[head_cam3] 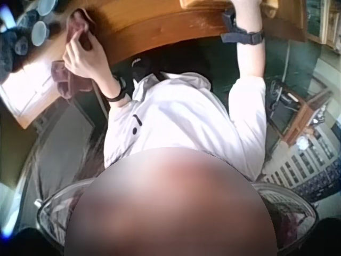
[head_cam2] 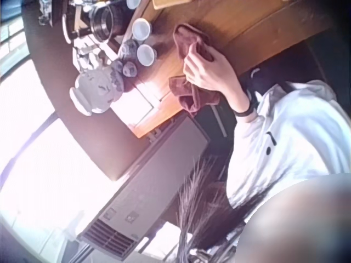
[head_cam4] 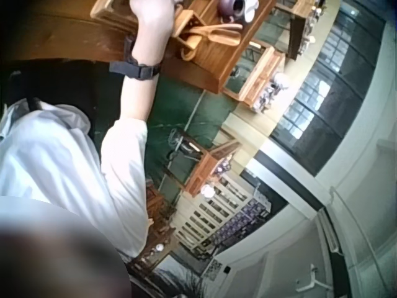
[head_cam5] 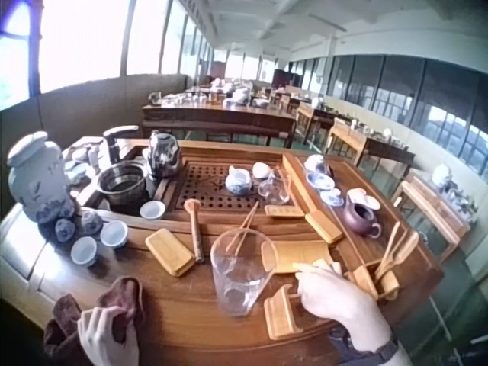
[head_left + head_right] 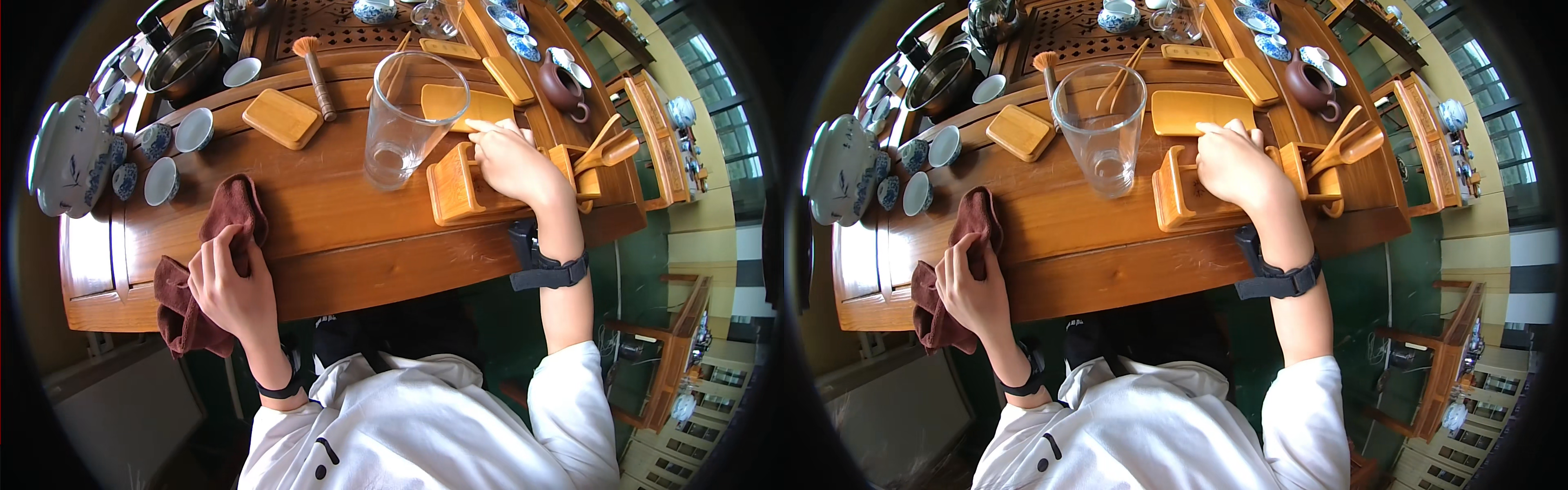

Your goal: Clean and organize various components of a wooden tea set using a cloth.

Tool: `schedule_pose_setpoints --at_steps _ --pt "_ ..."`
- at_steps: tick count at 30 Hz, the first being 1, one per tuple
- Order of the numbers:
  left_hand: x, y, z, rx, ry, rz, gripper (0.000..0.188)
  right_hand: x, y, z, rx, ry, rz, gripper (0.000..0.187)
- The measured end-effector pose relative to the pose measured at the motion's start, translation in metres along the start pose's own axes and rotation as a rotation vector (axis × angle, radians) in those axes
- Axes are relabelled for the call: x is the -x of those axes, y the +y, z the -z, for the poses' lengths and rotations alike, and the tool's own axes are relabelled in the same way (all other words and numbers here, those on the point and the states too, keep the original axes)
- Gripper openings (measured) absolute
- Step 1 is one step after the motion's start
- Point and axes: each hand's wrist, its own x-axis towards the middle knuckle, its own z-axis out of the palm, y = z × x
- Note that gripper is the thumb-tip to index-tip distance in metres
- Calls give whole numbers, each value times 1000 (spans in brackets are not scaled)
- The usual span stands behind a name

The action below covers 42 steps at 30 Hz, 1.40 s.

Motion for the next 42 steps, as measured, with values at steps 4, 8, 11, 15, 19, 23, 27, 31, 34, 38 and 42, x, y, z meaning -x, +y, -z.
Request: schedule_pose_setpoints --at_steps 4,8,11,15,19,23,27,31,34,38,42 --pt "1 0 -1 -9 18 -14 17 4 5 -2 4 222 73 26" --pt "2 1 0 -17 8 -2 17 15 2 1 37 377 68 35" --pt "2 2 0 -28 21 -2 16 24 5 2 38 630 143 26" --pt "2 3 0 -21 24 -7 16 50 -9 20 -98 931 166 38" --pt "2 2 -1 -39 35 -23 16 80 -11 25 -340 1321 123 36" --pt "2 3 -2 -68 44 -47 17 107 8 18 -786 1512 243 37" --pt "7 -4 -1 -80 27 -67 21 130 37 12 -1116 1628 261 31" --pt "8 -6 -3 -63 46 -111 18 155 96 -8 -1502 1675 2 31" --pt "8 -6 -3 -96 41 -106 17 159 141 -34 -1524 1699 -268 31" --pt "10 -11 -7 -130 23 -89 20 157 169 -66 -1686 1575 -451 23" --pt "10 -17 -6 -108 -3 -80 21 152 181 -79 -1780 1497 -499 17"
